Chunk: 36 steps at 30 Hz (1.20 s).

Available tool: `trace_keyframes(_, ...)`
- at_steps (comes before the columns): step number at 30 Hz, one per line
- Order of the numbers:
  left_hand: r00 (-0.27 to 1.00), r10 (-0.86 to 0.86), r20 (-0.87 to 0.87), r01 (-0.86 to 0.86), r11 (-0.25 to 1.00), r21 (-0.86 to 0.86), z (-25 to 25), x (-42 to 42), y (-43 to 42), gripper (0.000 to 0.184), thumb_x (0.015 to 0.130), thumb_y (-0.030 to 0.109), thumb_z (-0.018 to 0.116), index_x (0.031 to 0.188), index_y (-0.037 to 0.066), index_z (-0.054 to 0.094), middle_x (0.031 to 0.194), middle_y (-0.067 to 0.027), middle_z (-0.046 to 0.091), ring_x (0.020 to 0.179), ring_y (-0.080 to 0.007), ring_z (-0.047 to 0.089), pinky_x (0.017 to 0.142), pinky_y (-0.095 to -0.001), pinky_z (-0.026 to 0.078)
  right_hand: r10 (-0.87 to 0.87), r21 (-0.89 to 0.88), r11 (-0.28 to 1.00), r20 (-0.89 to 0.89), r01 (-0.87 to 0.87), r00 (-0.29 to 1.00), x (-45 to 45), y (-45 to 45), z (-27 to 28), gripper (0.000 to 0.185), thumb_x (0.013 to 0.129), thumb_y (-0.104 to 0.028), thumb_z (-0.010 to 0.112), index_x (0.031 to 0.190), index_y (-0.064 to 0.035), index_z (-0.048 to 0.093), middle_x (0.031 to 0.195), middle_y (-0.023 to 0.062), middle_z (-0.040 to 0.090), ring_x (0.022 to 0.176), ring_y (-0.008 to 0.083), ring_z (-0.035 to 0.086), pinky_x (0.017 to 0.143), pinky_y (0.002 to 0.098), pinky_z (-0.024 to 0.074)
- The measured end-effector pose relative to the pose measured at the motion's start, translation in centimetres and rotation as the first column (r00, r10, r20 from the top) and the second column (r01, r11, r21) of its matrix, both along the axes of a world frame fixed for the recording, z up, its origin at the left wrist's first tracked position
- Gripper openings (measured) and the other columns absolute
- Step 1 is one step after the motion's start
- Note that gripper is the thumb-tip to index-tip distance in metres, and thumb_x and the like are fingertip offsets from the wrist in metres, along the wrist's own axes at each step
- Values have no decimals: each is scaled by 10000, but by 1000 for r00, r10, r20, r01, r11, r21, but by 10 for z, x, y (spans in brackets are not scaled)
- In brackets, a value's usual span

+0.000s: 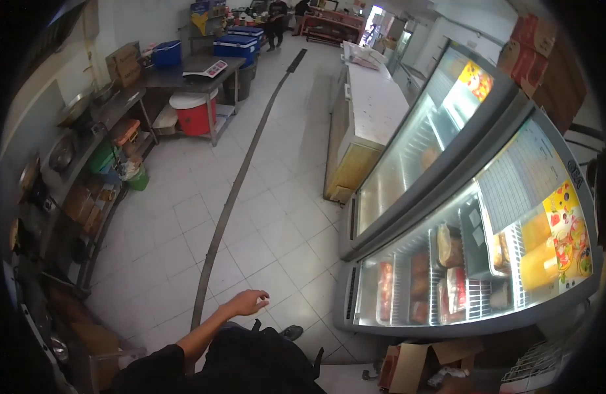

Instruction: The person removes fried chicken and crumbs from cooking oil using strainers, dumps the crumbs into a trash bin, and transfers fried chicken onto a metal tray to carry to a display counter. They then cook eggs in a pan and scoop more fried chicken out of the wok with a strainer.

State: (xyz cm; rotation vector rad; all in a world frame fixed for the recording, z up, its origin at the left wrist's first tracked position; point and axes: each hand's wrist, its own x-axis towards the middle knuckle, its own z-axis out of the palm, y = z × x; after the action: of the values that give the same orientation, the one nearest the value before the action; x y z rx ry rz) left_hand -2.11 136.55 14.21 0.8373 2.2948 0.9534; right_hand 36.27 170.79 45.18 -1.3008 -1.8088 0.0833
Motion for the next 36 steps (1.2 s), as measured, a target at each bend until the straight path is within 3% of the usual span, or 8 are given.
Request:
trace_keyframes(7,935,-132,328,44,964,262,83,21,-60,480,941,413,514,1276,72,477,1199,-130,589,998,-267,618,825,-374,503,593,-326,710,-201,-624,780,-159,-139,-25,424,779,-21,683,1167,34,523,1117,156,601,961,216,599,845,331,482)
trace_keyframes(12,271,-527,806,-627,538,563,102,12,-139,612,969,548,301,1386,101,298,1366,-108,410,1206,-251,471,947,-436,454,956,-412,67,-234,-909,176,-294,-340,-124,448,674,12,667,1111,3,570,1111,179,572,1059,346,545,925,416,441)
trace_keyframes(18,552,-82,830,-823,106,558,75,1,-304,496,943,340,511,1343,97,344,1184,-145,528,1083,-240,552,911,-390,483,865,-422,-472,-393,-774,-313,-357,-492,-144,549,769,-119,731,1244,-40,466,1241,170,473,1126,280,513,917,358,449)
trace_keyframes(21,738,311,599,-674,293,678,94,8,-352,587,921,282,569,1395,83,287,1235,-144,507,1118,-237,527,962,-374,435,785,-524,-539,-596,-659,-169,-389,-547,-179,475,848,-159,667,1253,-21,461,1104,162,505,1017,245,553,842,320,475)
trace_keyframes(27,555,345,757,-802,-18,597,95,5,-444,652,913,214,584,1425,10,235,1300,-146,467,1155,-233,495,987,-365,399,710,-550,-684,-652,-479,-266,-440,-647,-235,460,866,-260,674,1248,-76,496,999,19,532,853,117,519,733,248,460)
trace_keyframes(29,552,442,707,-805,62,590,88,-12,-490,534,924,171,557,1375,-12,337,1290,-143,479,1141,-214,504,979,-355,403,670,-667,-735,-742,-127,22,-460,-684,-237,506,856,-309,688,1238,-52,480,985,17,558,861,112,528,758,245,459)
trace_keyframes(35,219,819,531,-925,2,379,60,-43,-611,411,995,359,382,1175,13,512,1129,-113,558,920,-178,588,848,-282,462,638,-613,-770,-740,-179,-213,-502,-828,-248,446,905,-319,627,1226,-53,469,1014,42,563,972,107,528,824,257,456)
trace_keyframes(36,101,745,660,-876,-247,414,57,-42,-628,412,991,342,389,1212,8,485,1120,-121,557,976,-191,569,859,-303,465,559,-555,-827,-792,-91,-245,-504,-854,-244,414,913,-319,615,1202,-53,483,1019,43,551,977,104,516,822,261,452)
